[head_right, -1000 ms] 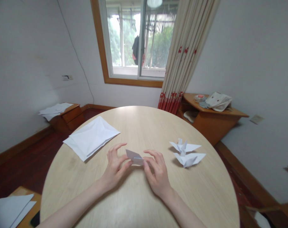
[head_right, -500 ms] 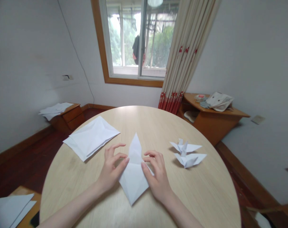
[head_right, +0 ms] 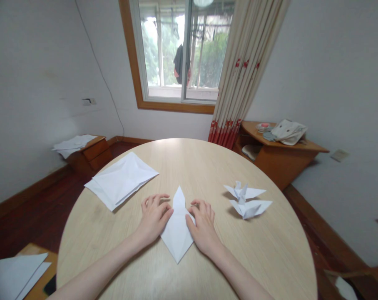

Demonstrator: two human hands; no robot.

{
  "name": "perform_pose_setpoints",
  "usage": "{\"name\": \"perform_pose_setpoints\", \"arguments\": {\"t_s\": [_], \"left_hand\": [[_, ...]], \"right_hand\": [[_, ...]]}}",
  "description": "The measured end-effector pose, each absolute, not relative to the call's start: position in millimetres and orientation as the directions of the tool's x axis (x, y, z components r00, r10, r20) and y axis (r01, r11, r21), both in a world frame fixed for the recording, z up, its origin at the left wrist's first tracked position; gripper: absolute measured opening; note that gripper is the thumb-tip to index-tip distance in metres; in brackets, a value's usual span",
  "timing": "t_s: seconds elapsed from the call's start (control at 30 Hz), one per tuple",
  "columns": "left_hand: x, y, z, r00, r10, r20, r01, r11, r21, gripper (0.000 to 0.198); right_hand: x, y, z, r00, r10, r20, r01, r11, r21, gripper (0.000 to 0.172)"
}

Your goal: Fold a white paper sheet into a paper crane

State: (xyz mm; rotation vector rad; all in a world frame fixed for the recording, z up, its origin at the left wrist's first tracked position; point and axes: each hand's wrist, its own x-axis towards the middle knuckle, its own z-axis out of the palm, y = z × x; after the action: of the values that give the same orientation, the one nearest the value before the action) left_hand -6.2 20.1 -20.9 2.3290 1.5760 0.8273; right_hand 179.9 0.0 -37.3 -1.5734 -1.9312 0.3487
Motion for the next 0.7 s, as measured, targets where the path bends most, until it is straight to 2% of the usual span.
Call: {"name": "perform_pose_setpoints", "arguments": {"t_s": [0.2, 0.27, 0.47, 0.7], "left_hand": [[-6, 20, -27, 0.281, 0.900, 0.334, 0.826, -0.404, 0.393, 0.004], [-5, 20, -27, 0.270, 0.898, 0.347, 0.832, -0.399, 0.385, 0.004], [-6, 21, -22, 0.239, 0.875, 0.421, 0.831, -0.409, 0.377, 0.020], [-10, 17, -18, 0.321, 0.812, 0.487, 0.783, -0.517, 0.346, 0.015]], "right_hand": [[177, -1, -43, -0.153, 0.902, 0.403, 0.856, 0.325, -0.402, 0.010], [178, -1, -42, -0.159, 0.890, 0.428, 0.857, 0.339, -0.388, 0.013], [180, -4, -27, -0.270, 0.837, 0.477, 0.805, 0.467, -0.365, 0.016], [184, -5, -16, -0.456, 0.757, 0.468, 0.724, 0.621, -0.299, 0.028]]}}
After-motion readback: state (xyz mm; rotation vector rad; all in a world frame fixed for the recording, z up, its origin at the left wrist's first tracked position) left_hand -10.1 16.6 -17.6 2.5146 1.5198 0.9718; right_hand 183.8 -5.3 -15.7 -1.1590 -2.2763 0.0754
